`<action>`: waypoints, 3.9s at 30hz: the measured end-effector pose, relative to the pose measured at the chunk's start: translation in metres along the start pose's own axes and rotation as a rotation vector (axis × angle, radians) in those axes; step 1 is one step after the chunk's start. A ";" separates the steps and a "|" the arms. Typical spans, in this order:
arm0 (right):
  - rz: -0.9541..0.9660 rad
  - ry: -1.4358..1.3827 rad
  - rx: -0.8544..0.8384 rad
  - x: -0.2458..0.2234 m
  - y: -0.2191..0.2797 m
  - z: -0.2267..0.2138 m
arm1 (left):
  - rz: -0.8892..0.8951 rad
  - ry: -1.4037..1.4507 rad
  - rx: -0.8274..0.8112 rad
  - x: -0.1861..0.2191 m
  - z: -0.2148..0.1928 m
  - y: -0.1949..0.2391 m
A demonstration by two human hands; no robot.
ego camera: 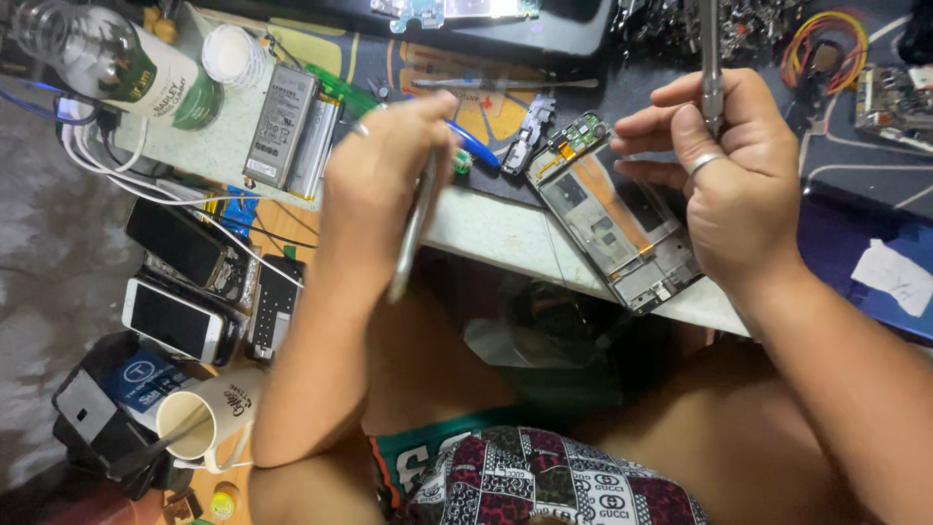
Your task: The person disassembles a smartphone using a screwdriver and a metal spudger. They remove screws, pry open the casing, and disconnect a ribbon cable from the motherboard.
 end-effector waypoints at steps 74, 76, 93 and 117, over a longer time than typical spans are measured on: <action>-0.347 1.246 -0.407 -0.048 0.032 0.030 | -0.300 -0.077 -0.312 0.059 0.026 -0.014; -0.333 1.233 -0.416 -0.047 0.032 0.031 | -0.277 -0.054 -0.279 0.058 0.026 -0.013; -0.522 1.075 -0.492 -0.043 0.021 0.022 | -0.127 0.092 0.072 0.059 0.026 -0.010; -0.488 0.763 -0.142 -0.061 0.006 -0.007 | 0.479 -0.080 0.223 0.066 0.047 -0.038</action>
Point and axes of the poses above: each hand's wrist, its own y-axis away from the middle knuckle, its own z-axis out of the palm, x = y × z, the point moved 2 cm from there along -y, towards the middle knuckle, and after that the axes turned 10 degrees about -y, right-handed, at the moved point
